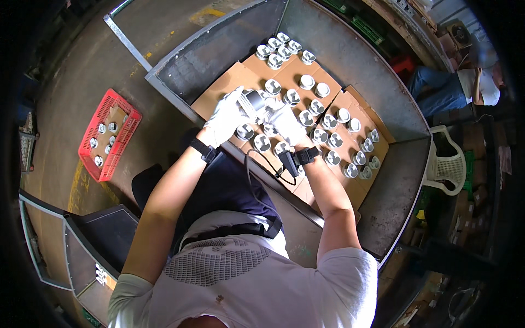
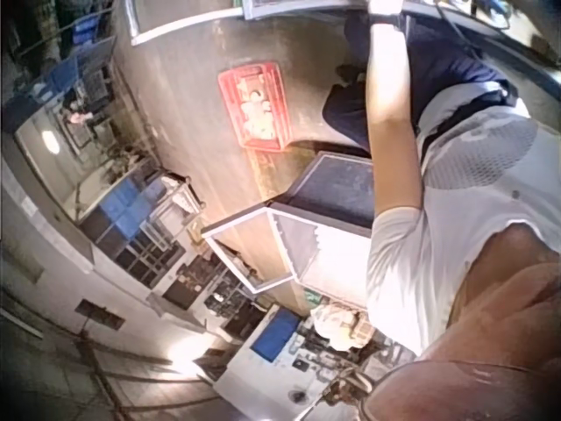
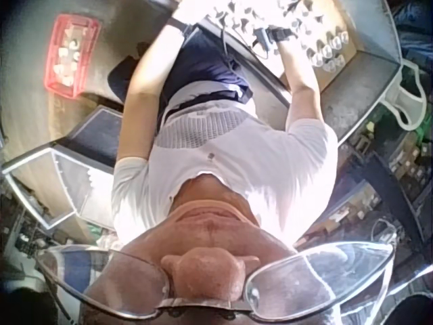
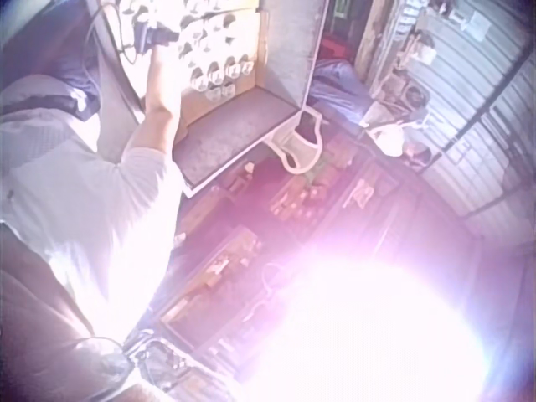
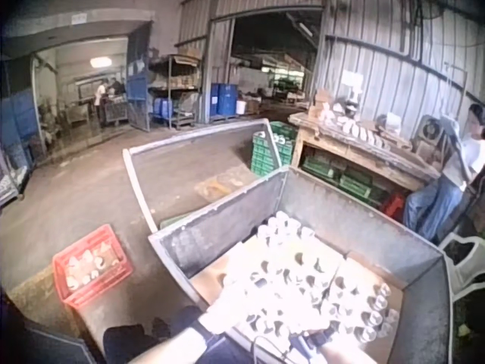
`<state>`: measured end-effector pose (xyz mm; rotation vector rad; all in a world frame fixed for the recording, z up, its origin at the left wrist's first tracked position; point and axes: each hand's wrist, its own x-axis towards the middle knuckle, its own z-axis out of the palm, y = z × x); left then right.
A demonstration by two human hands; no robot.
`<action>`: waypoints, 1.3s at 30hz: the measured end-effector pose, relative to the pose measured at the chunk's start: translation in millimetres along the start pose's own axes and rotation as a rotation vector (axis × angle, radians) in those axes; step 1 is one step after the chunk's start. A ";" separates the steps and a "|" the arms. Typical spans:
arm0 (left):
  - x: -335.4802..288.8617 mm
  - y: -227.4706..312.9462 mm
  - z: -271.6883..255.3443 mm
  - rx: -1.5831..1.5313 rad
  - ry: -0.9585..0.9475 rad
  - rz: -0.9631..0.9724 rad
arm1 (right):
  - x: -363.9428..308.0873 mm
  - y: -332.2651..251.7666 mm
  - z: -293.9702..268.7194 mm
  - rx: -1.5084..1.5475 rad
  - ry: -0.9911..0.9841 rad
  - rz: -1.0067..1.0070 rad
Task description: Inspecting and marking metal pistons in a factory setting.
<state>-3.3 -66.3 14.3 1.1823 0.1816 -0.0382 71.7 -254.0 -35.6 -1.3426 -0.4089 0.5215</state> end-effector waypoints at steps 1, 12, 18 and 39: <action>1.1 -0.4 0.1 -0.024 -0.003 -0.024 | -2.8 -2.2 -0.8 -0.095 -0.004 -0.032; 5.8 16.5 -0.5 0.341 -0.293 0.189 | -13.2 -65.1 24.4 -0.644 -0.041 -0.192; -1.0 12.0 9.8 -0.304 -0.193 -0.075 | -6.6 -50.8 14.0 -0.731 0.008 -0.274; 8.3 -2.4 -16.4 0.377 -0.301 0.245 | -4.3 -81.0 12.3 -0.187 0.332 0.160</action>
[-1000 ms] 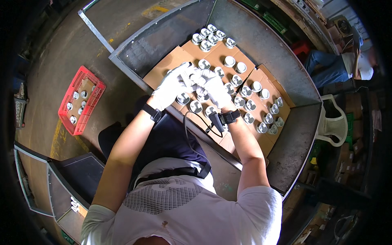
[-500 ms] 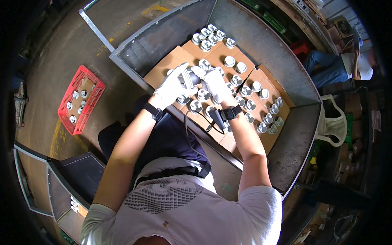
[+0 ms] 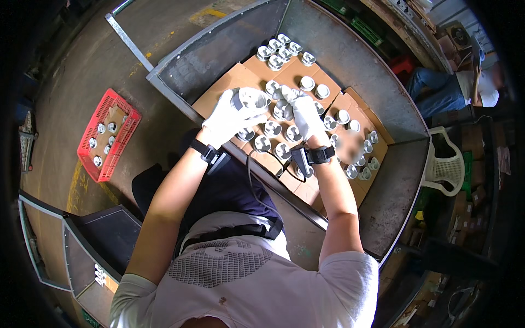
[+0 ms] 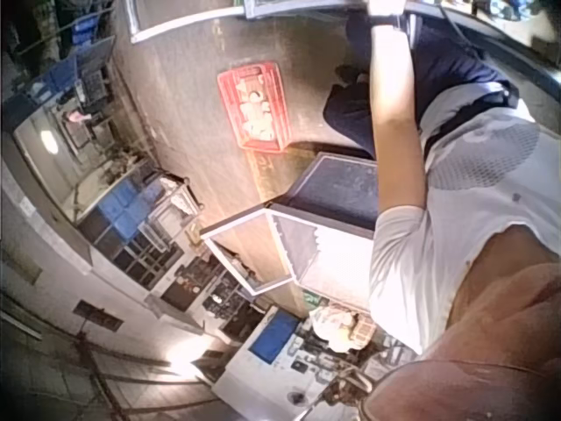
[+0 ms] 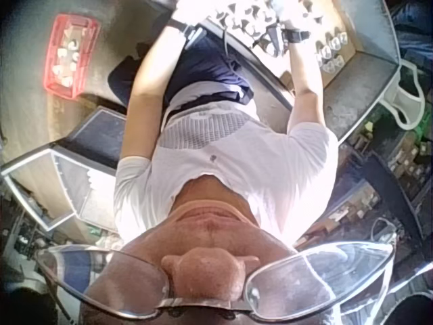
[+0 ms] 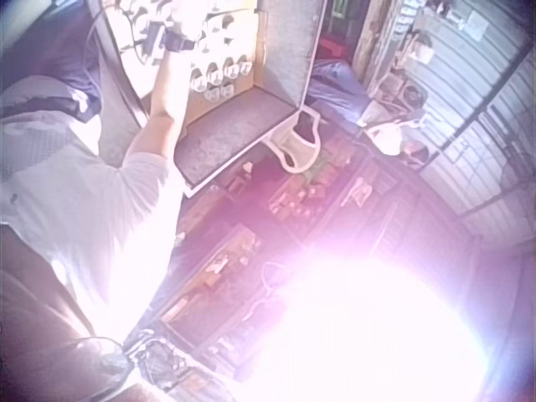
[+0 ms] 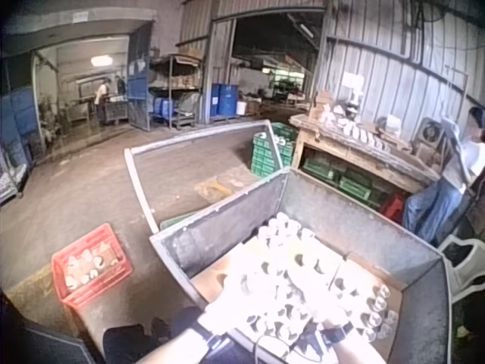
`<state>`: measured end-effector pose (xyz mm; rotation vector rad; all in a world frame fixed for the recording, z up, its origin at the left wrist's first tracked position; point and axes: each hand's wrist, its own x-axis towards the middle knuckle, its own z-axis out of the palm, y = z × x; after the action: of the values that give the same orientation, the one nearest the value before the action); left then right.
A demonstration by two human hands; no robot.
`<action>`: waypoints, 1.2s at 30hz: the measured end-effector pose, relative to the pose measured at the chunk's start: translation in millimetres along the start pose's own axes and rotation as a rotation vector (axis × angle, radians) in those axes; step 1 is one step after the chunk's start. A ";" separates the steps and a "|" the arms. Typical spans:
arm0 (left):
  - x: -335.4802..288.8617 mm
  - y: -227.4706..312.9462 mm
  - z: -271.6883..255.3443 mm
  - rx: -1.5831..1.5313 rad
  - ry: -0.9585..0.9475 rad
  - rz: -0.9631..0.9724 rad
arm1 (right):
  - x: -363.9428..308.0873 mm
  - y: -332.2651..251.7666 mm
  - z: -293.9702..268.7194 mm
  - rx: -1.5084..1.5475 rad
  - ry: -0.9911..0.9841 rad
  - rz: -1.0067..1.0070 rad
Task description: Inspecting and marking metal pistons in a factory setting.
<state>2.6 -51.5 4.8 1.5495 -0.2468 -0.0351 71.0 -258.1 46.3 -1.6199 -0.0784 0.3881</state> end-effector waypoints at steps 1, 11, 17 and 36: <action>-0.3 -6.5 -1.9 -0.089 0.018 0.011 | -0.6 0.0 -3.8 -0.050 -0.031 0.002; -0.3 -18.5 5.8 -0.218 0.248 0.019 | -3.1 -2.6 -0.4 -0.203 -0.092 -0.003; -6.1 -12.0 8.4 -0.193 0.273 0.080 | -9.0 -3.4 12.3 -0.467 -0.239 -0.237; 22.0 -11.4 -67.5 1.232 0.637 0.254 | 245.8 178.0 -24.2 -0.867 0.027 0.217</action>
<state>37.6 10.7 -3.7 2.6124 0.0913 0.9549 276.4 -228.7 -176.4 -2.5019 -0.0520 0.5399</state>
